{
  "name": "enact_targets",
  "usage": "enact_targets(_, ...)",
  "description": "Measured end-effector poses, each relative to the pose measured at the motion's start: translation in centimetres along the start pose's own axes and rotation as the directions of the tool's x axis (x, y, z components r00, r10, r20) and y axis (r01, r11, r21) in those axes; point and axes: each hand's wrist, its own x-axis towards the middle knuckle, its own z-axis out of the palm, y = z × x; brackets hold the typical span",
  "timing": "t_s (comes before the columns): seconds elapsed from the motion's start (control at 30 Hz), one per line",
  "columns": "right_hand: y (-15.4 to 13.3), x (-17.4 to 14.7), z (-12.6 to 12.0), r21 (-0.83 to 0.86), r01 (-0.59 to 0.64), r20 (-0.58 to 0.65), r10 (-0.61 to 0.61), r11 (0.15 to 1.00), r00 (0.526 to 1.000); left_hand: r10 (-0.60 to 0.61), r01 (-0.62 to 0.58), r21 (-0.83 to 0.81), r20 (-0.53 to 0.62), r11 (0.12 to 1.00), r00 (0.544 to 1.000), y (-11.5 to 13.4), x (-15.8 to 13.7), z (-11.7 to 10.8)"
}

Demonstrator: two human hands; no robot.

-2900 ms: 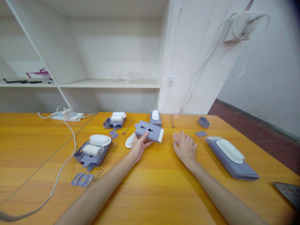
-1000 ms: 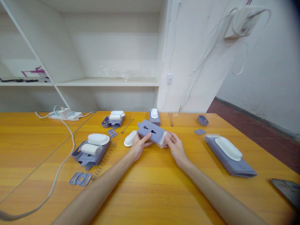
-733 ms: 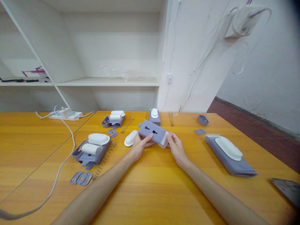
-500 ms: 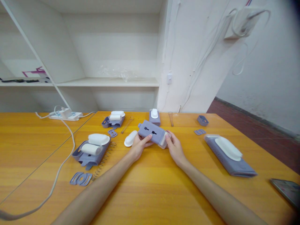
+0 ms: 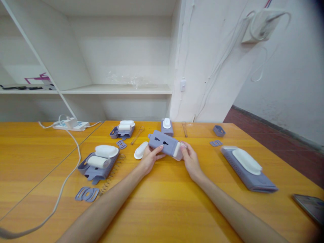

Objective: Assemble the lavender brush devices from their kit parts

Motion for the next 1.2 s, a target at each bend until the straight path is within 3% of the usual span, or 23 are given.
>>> enact_targets(0.37, 0.1, -0.1, -0.1, 0.079, -0.076, 0.093, 0.069, 0.994, 0.993, -0.025, 0.023, 0.020, 0.068, 1.000, 0.997, 0.3, -0.2, -0.1)
enact_targets(0.63, -0.2, -0.9, -0.1, 0.094, -0.167, 0.310, 0.131, 0.981, 0.942, -0.027, 0.028, -0.028, 0.054, 0.999, 0.998, 0.3, 0.0, -0.2)
enact_targets(1.2, 0.1, -1.0, -0.2, -0.023, -0.071, 0.302, 0.074, 0.997, 0.950, -0.071, 0.069, 0.022, 0.093, 0.997, 0.993, 0.9, -0.3, -0.7)
